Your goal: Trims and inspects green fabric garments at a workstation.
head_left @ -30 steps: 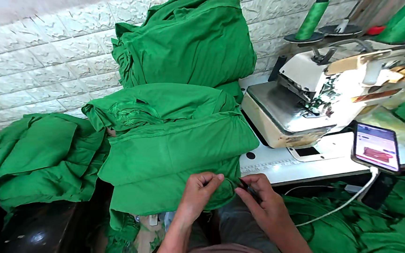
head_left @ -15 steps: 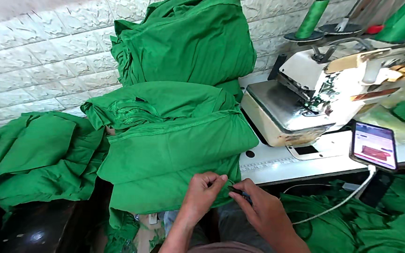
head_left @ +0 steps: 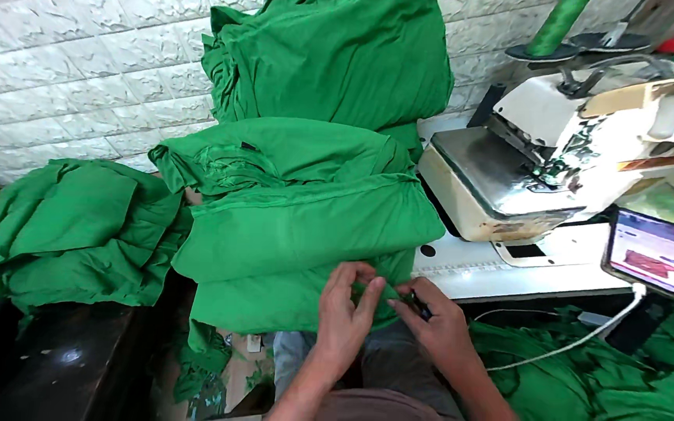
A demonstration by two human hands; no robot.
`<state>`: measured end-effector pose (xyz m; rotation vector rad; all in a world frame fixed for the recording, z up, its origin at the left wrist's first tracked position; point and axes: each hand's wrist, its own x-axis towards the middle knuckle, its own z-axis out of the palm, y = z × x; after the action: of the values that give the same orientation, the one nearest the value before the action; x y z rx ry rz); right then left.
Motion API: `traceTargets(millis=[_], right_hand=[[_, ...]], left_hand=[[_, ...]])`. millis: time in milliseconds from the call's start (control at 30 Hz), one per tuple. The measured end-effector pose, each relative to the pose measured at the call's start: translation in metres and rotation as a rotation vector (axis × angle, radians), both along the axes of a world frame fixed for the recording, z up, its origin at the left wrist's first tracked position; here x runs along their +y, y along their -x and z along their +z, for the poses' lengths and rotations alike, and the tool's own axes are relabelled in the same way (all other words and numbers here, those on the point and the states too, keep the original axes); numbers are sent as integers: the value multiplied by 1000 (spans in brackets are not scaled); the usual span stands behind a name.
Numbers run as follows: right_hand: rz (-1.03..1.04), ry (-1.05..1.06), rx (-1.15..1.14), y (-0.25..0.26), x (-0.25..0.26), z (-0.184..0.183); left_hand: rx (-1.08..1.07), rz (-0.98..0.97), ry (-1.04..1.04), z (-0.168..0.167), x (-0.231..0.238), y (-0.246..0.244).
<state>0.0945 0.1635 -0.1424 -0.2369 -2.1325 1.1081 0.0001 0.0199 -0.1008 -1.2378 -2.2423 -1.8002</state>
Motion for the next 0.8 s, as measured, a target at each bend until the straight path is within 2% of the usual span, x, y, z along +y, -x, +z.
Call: traceTargets(millis=[67, 100, 200, 233, 267, 333, 400, 467, 600, 700, 800], right_hand=[[4, 62, 20, -1, 3, 1], [4, 92, 23, -3, 5, 2], [8, 133, 9, -10, 6, 4], [12, 132, 0, -12, 5, 2], [21, 133, -12, -14, 5, 1], [60, 136, -40, -18, 4, -5], [86, 125, -41, -20, 3, -11], [92, 98, -33, -20, 1, -14], [64, 90, -37, -21, -1, -15], [-7, 124, -26, -23, -2, -11], [-35, 174, -31, -25, 0, -10]], left_hand=[[149, 13, -81, -11, -10, -10], [125, -64, 17, -15, -22, -16], [-226, -295, 766, -25, -53, -26], [-362, -325, 865, -39, -58, -25], [-481, -328, 814, -57, -63, -24], [-778, -336, 448, -83, -67, -25], [-1066, -318, 48, -91, -57, -29], [-1227, -349, -165, -91, -43, -30], [-1343, -414, -336, -85, -11, -32], [-1273, -353, -218, -84, -9, -30], [-1168, -233, -60, -105, -33, -23]])
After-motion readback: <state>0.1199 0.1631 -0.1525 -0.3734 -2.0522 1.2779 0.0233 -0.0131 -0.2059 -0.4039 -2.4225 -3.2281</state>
